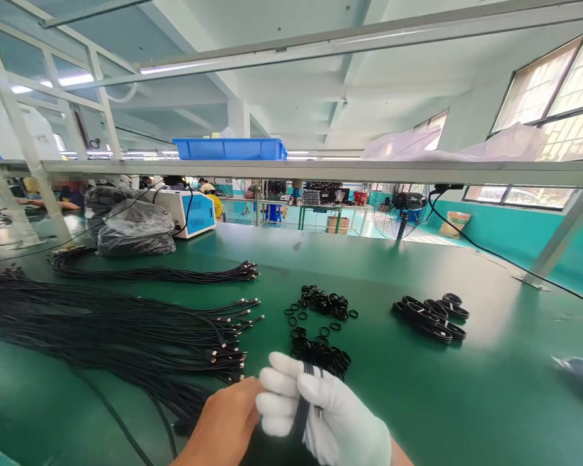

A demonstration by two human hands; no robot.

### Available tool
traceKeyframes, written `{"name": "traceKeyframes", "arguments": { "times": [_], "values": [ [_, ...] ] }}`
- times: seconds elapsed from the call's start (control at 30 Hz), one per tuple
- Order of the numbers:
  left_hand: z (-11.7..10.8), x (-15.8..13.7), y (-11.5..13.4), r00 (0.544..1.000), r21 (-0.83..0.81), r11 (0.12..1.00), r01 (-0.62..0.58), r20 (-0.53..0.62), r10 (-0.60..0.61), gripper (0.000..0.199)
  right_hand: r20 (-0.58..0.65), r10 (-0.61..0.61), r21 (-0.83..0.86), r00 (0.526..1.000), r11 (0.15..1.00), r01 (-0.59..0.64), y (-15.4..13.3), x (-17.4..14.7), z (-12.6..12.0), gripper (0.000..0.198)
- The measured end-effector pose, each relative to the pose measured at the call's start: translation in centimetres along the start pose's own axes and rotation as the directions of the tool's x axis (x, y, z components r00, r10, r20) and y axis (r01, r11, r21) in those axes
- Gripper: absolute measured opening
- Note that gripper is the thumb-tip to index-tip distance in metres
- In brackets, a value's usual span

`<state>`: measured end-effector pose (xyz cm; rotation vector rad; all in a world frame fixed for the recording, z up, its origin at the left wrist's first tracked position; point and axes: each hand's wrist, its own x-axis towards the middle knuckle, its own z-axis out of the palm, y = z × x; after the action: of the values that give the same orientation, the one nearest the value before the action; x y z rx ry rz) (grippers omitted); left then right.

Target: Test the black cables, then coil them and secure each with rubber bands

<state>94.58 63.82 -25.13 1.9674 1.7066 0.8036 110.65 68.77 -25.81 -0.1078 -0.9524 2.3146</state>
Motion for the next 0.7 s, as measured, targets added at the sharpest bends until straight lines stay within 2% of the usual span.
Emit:
{"name": "traceKeyframes", "arguments": {
  "times": [0.1, 0.2, 0.3, 0.4, 0.47, 0.5, 0.53, 0.6, 0.7],
  "values": [
    [0.9, -1.0, 0.6, 0.999, 0.348, 0.937, 0.041, -0.011, -0.04, 0.028, -0.082, -0.09, 0.018, 0.993, 0.996, 0.092, -1.0, 0.2, -0.4, 0.032],
    [2.3, -1.6, 1.4, 1.0, 0.549, 0.836, 0.016, 0.003, -0.021, 0.032, -0.202, -0.101, 0.002, 0.974, 0.995, 0.104, -1.3, 0.3, -1.0, 0.041],
    [3.6, -1.8, 1.7, 0.997, 0.669, 0.74, -0.073, 0.041, 0.061, 0.032, -0.279, -0.089, -0.059, 0.956, 0.995, 0.075, -0.9, 0.2, -1.4, 0.045],
    [3.2, -1.4, 1.7, 0.958, 0.697, 0.667, -0.263, 0.107, 0.266, 0.015, -0.298, -0.063, -0.14, 0.952, 0.99, 0.021, -0.1, 0.3, -1.4, 0.04],
    [1.5, -0.7, 2.0, 0.91, 0.704, 0.608, -0.367, 0.136, 0.392, 0.002, -0.225, 0.001, -0.169, 0.974, 0.985, -0.04, 0.5, 0.3, -1.2, 0.024],
    [0.4, -0.3, 2.2, 0.894, 0.697, 0.596, -0.398, 0.149, 0.423, 0.009, -0.163, 0.041, -0.171, 0.986, 0.983, -0.069, 0.8, 0.4, -1.0, 0.019],
    [-0.7, 0.2, 2.4, 0.887, 0.676, 0.605, -0.421, 0.167, 0.431, 0.017, -0.094, 0.081, -0.165, 0.992, 0.982, -0.096, 1.0, 0.4, -0.8, 0.018],
    [-2.7, 1.3, 2.6, 0.885, 0.572, 0.681, -0.457, 0.219, 0.41, 0.027, 0.011, 0.169, -0.125, 0.986, 0.978, -0.166, 1.4, 0.3, -0.3, 0.023],
    [-4.3, 2.8, 2.3, 0.876, 0.364, 0.805, -0.469, 0.305, 0.373, 0.022, 0.025, 0.326, -0.042, 0.945, 0.945, -0.325, 1.7, -0.1, 0.3, 0.036]
  ]
}}
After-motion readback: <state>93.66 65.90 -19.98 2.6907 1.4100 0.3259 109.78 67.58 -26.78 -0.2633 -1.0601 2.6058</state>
